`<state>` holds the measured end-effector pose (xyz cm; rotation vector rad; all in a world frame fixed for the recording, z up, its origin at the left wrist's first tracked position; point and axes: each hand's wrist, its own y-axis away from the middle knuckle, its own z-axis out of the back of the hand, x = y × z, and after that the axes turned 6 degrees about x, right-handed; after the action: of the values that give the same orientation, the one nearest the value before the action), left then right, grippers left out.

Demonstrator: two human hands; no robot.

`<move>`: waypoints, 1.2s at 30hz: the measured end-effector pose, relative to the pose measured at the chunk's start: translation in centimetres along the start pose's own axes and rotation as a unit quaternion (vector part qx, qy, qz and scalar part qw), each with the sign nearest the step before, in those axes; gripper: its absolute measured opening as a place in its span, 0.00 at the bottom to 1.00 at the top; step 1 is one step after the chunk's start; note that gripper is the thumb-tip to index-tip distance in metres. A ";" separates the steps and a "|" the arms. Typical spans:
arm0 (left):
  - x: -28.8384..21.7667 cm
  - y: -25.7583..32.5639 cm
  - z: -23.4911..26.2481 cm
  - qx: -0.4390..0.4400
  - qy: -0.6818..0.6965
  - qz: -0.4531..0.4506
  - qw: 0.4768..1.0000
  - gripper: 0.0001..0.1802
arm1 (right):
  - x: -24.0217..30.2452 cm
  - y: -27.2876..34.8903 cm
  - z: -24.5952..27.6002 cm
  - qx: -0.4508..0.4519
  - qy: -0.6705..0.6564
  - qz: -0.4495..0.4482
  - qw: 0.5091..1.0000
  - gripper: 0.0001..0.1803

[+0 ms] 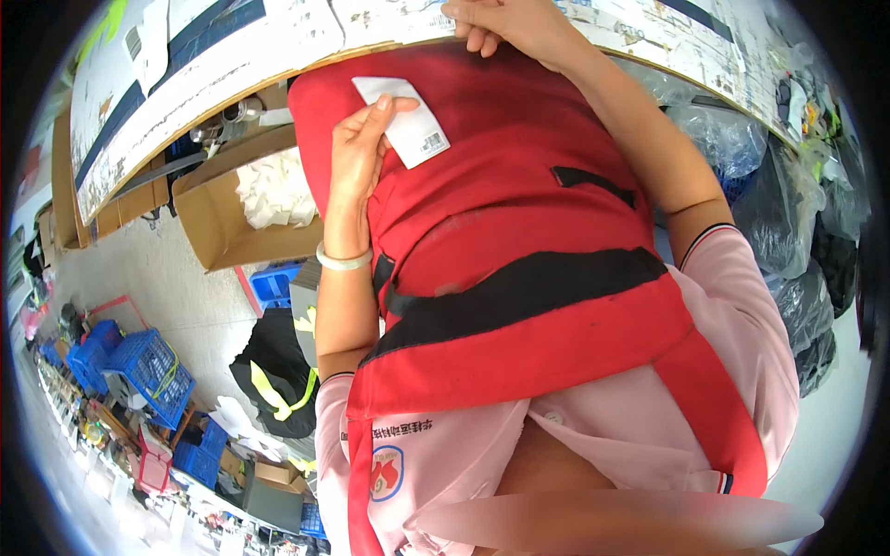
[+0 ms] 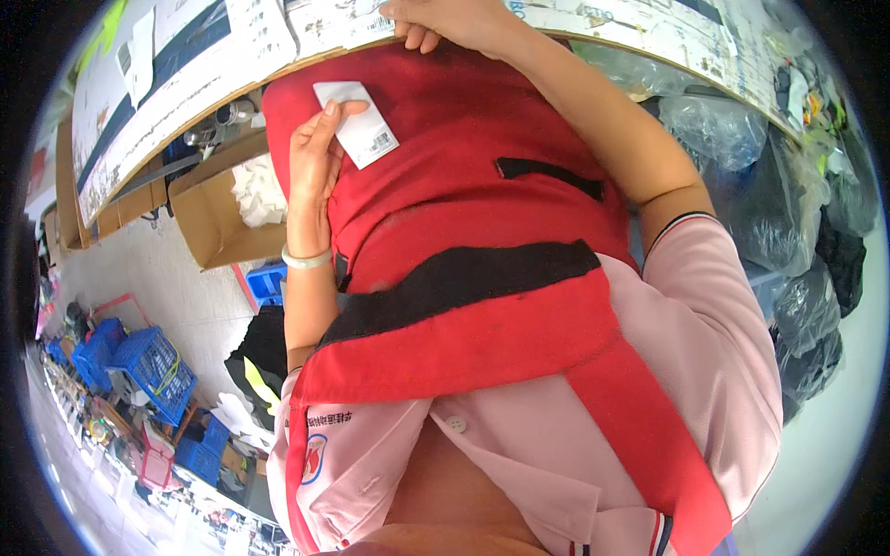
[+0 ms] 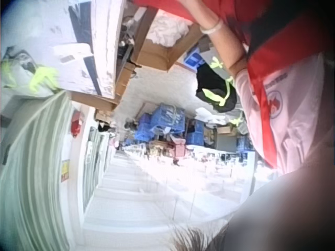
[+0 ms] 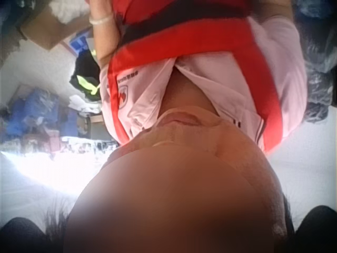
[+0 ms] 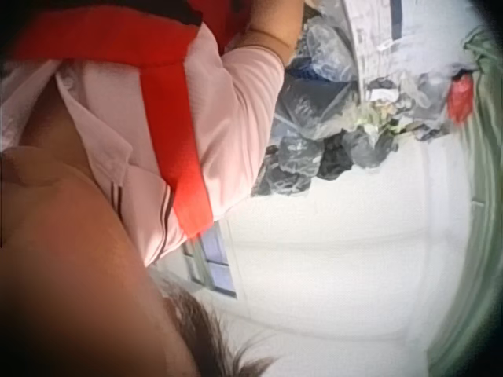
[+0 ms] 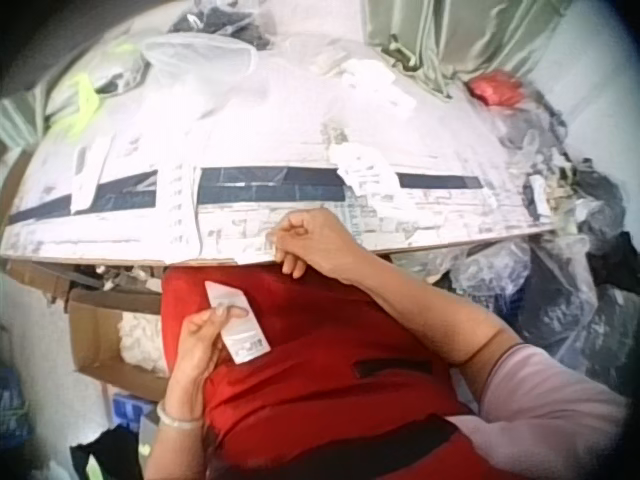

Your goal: Checking and sorting product identification tags on a workbench.

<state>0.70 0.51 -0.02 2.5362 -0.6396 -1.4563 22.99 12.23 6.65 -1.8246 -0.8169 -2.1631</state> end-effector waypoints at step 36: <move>0.3 0.5 0.4 0.007 -0.112 -0.008 0.994 0.09 | -4.0 3.3 -5.6 0.127 0.035 0.002 0.991 0.10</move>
<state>0.35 -0.05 -0.28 2.4141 -0.6629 -1.7643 20.74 5.80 3.27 -1.6148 -1.0201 -2.0016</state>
